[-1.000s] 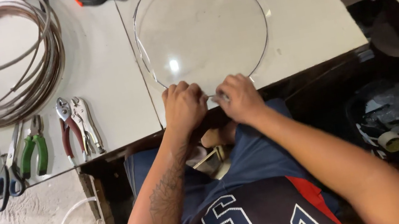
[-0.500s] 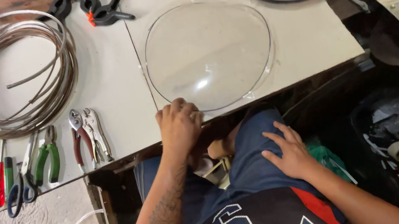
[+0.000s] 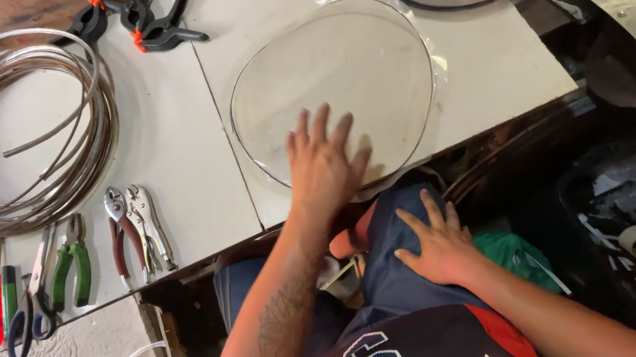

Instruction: Fitting a metal ring around the perimeter of a circular transparent sheet on a repair bench

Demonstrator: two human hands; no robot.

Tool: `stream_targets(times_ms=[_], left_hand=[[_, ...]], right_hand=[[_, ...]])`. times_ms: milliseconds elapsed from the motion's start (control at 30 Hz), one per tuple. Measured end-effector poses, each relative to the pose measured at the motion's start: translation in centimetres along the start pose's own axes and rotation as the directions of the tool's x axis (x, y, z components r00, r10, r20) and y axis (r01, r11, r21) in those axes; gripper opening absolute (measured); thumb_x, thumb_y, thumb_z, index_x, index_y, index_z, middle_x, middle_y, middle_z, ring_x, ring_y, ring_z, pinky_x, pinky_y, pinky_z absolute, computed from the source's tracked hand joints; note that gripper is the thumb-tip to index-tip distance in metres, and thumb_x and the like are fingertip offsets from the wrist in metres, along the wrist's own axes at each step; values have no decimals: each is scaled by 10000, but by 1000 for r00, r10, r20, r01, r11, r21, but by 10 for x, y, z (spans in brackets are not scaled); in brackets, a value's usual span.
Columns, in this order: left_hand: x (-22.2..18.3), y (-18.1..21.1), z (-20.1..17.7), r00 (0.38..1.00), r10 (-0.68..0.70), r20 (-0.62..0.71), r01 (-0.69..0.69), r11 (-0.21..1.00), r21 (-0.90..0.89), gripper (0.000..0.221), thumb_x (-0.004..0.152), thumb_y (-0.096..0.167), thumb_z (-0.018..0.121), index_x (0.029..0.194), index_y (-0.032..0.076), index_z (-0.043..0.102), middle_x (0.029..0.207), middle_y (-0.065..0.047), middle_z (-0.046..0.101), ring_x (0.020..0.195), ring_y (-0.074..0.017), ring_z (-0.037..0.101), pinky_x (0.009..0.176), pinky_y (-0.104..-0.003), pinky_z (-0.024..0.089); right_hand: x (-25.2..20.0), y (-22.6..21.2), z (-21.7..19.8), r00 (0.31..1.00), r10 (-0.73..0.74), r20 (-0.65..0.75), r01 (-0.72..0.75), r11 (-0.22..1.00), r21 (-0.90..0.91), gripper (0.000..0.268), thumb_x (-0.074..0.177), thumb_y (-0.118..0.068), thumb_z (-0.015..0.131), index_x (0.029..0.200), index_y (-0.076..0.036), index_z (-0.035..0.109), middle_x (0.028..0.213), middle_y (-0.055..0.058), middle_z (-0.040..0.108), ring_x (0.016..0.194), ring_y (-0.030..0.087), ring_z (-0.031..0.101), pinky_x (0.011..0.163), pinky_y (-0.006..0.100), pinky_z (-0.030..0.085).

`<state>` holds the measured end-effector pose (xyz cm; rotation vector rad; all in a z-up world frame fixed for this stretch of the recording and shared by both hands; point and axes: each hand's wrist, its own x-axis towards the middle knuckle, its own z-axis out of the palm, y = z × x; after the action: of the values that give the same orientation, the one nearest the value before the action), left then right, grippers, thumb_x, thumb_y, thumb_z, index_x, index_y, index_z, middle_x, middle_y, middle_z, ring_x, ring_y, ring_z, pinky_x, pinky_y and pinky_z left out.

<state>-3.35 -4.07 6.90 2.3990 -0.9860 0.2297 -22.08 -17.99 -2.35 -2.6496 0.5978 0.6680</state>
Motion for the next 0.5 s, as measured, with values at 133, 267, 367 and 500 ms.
stream_targets(times_ms=[133,267,367,500], left_hand=[[16,-9,7,906,-233,353,179,968,177,662,895,539,640,1486,263,526,1618,-127,358,1493,-500,281,1116,-746,311],[22,-11,23,840,-309,447,200,941,275,633,861,538,667,1419,255,567,1523,-132,430,1423,-525,364,1015,-779,380],[30,-14,25,827,-311,469,189,939,289,563,834,566,672,1284,232,620,1376,-100,494,1342,-528,419,930,-782,431],[39,-12,25,794,-314,520,179,939,293,621,835,595,686,1350,264,586,1339,-96,475,1328,-527,419,854,-729,509]], right_hand=[[-3,-30,-28,993,84,88,-77,994,-76,813,894,-636,608,1603,-456,254,1744,61,-53,1545,519,145,1113,716,373],[5,-41,-38,979,130,154,-108,984,-143,833,889,-668,577,1607,-462,209,1735,60,-65,1541,506,169,1088,665,433],[25,-35,-29,986,120,115,-104,985,-137,893,844,-706,617,1602,-458,216,1711,93,45,1498,514,264,1010,640,514],[63,-22,-16,982,139,124,-122,983,-135,955,802,-745,641,1604,-412,245,1696,119,68,1423,524,363,948,610,568]])
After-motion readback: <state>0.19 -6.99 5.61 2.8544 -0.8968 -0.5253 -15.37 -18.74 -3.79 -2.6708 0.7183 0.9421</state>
